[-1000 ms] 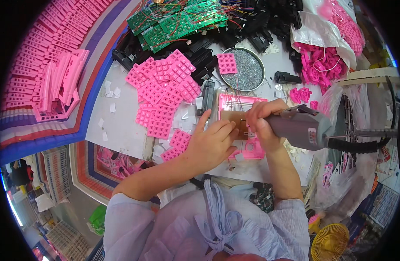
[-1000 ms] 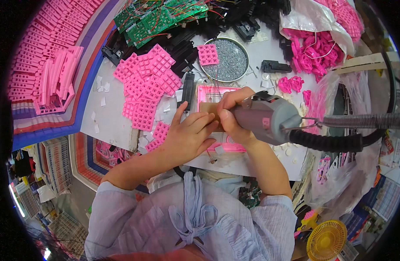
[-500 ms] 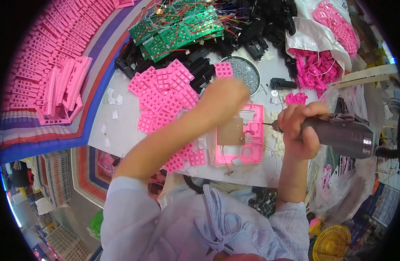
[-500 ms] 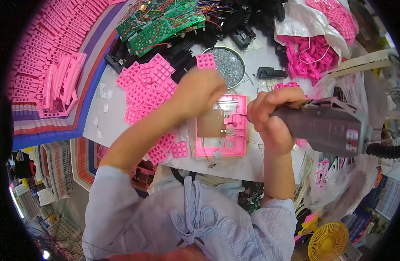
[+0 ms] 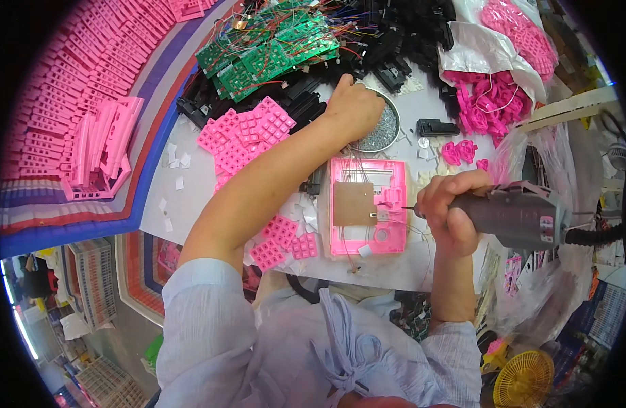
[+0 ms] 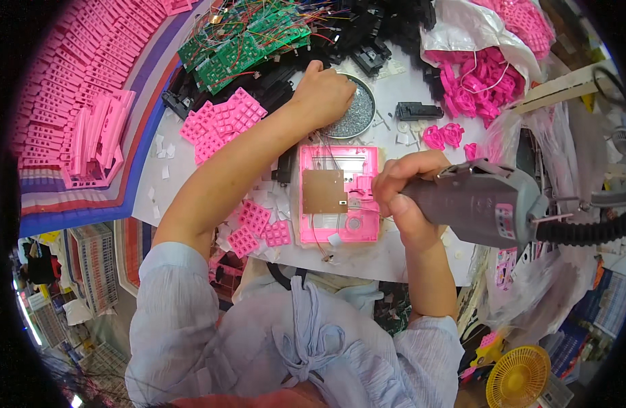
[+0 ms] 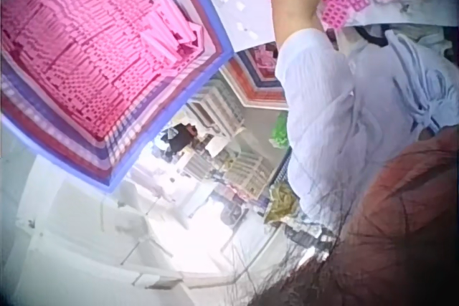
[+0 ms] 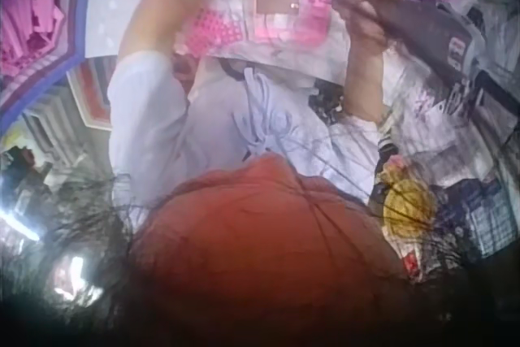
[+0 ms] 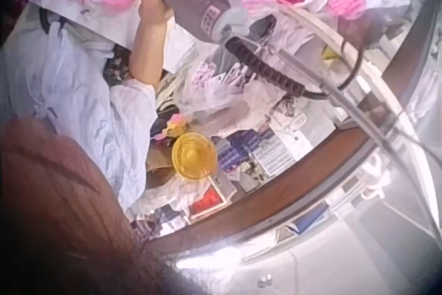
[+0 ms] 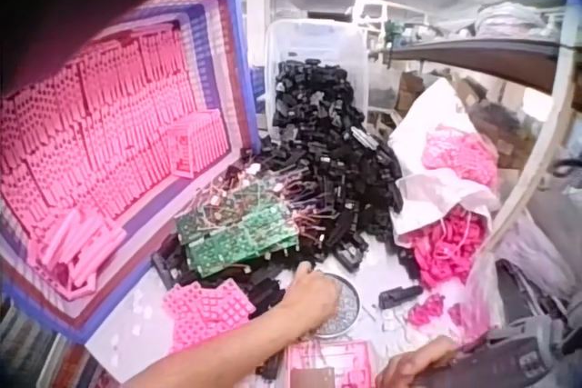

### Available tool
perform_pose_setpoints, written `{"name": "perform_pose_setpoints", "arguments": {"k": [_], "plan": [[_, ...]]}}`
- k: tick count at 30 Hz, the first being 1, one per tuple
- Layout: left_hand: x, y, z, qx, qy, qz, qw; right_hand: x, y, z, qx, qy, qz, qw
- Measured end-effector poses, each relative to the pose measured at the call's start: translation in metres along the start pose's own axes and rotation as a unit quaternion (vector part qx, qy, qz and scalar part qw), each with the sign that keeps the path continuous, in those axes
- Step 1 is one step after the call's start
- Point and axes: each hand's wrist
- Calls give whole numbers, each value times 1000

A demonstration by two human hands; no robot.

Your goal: Assembling components into pink electronic toy casings using manual dexterity and an electric screwdriver.

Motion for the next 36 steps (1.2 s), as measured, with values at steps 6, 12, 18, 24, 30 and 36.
{"name": "perform_pose_setpoints", "arguments": {"k": [6,12,18,24,30,36], "plan": [[3,-14,-20,-144,-24,-18,989,-6,0,5,2,8,25,1000],[-26,-38,-43,-229,-147,-11,962,-5,5,8,-4,13,6,1000],[-113,-151,-78,-217,-465,-38,858,15,-3,36,82,138,-20,987],[-137,-177,-64,-280,-522,-70,803,23,-12,53,98,128,19,987],[-135,-177,-61,-287,-527,-54,798,21,-14,57,95,125,27,987],[-134,-180,-61,-278,-414,-26,866,17,-13,55,97,139,34,985]]}}
Point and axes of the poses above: each hand's wrist, its own y-axis towards the middle knuckle, its own z-axis out of the palm, x = y × z, and after that the axes turned 13 degrees about z, right-handed
